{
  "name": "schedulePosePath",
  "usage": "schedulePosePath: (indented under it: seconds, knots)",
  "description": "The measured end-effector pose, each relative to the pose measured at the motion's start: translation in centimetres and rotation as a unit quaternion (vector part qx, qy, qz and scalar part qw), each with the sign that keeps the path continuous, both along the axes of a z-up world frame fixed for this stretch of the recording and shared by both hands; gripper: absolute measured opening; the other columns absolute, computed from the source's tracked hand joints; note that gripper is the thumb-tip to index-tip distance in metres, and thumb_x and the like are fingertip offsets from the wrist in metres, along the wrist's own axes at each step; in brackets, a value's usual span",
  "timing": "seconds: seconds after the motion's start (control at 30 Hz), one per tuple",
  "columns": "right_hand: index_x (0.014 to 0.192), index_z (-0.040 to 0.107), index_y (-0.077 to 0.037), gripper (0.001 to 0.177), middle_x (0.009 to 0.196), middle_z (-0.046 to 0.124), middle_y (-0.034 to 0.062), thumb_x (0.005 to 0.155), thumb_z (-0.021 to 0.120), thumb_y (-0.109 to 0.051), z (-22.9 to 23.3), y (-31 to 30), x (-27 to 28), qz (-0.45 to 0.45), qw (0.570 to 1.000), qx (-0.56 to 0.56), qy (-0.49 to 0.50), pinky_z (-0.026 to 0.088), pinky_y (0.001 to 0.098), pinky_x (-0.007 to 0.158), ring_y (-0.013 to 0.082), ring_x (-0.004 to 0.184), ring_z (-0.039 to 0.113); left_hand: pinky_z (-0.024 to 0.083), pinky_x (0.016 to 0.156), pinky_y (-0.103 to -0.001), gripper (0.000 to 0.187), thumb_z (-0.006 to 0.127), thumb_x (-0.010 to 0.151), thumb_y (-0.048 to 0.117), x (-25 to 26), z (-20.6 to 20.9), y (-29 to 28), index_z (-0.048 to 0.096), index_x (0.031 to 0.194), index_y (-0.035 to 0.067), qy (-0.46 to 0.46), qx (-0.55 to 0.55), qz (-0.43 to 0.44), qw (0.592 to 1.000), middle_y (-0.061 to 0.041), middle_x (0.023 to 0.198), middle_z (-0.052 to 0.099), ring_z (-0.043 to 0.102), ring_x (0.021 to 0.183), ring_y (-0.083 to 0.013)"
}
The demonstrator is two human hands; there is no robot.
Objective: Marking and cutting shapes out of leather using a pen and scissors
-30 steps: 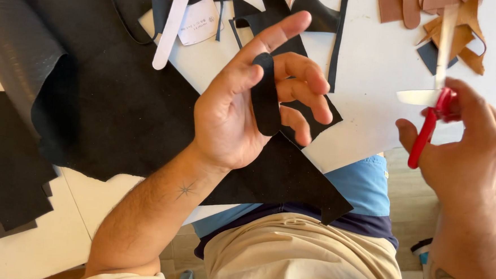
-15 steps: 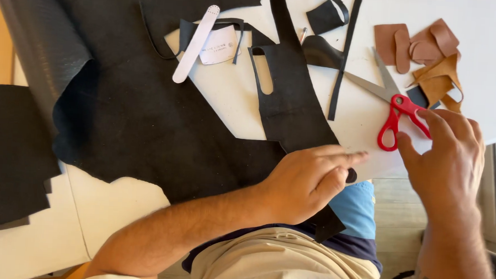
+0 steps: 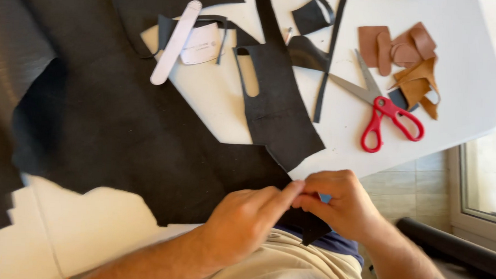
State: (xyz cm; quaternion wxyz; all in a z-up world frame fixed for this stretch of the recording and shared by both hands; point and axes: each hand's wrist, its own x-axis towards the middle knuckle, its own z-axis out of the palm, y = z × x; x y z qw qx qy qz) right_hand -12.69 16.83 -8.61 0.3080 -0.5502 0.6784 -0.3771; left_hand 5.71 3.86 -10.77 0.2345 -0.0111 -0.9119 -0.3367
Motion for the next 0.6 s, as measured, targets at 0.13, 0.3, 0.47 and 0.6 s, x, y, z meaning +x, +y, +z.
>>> schedulePosePath:
  seconds: [0.13, 0.3, 0.47, 0.6]
  knots:
    - [0.081, 0.075, -0.02, 0.018, 0.075, 0.072, -0.0079, 0.096, 0.068, -0.013, -2.5, -0.1, -6.1, -0.156, 0.977, 0.046, 0.137, 0.048, 0.0227, 0.066, 0.0053, 0.057, 0.055, 0.051, 0.06, -0.04, 0.035, 0.068, 0.101, 0.006, 1.4, -0.7, -0.7, 0.06, 0.134, 0.0, 0.024, 0.022, 0.046, 0.998, -0.006, 0.08, 0.061, 0.06, 0.062, -0.0228]
    - [0.089, 0.077, -0.01, 0.013, 0.067, 0.06, 0.003, 0.097, 0.067, -0.008, -3.2, -1.1, -16.7, -0.343, 0.861, -0.071, 0.37, 0.04, 0.0379, 0.064, 0.0173, 0.063, 0.05, 0.062, 0.079, -0.037, 0.022, 0.053, 0.1, -0.005, 2.5, 0.2, -1.5, 0.068, 0.116, -0.006, 0.071, 0.034, 0.076, 0.994, -0.021, 0.109, 0.068, 0.071, 0.091, -0.0277]
    - [0.107, 0.08, -0.004, 0.015, 0.081, 0.072, -0.0004, 0.1, 0.069, 0.003, -0.9, -1.5, -19.4, -0.431, 0.857, -0.139, 0.246, 0.054, 0.0249, 0.066, 0.0074, 0.067, 0.06, 0.043, 0.049, -0.03, 0.012, 0.069, 0.095, 0.003, 4.4, -0.6, -3.4, 0.073, 0.105, -0.001, 0.084, -0.05, 0.098, 0.99, -0.003, 0.071, 0.065, 0.057, 0.056, -0.0133]
    - [0.095, 0.079, 0.006, 0.016, 0.085, 0.072, 0.0097, 0.111, 0.083, 0.01, -0.4, 1.2, -23.1, -0.378, 0.844, -0.209, 0.319, 0.051, 0.0338, 0.066, 0.0184, 0.083, 0.068, 0.049, 0.053, -0.036, 0.02, 0.055, 0.101, 0.0, 4.9, -0.8, -5.0, 0.074, 0.1, -0.007, 0.082, -0.123, 0.158, 0.976, -0.011, 0.074, 0.062, 0.057, 0.057, -0.0225]
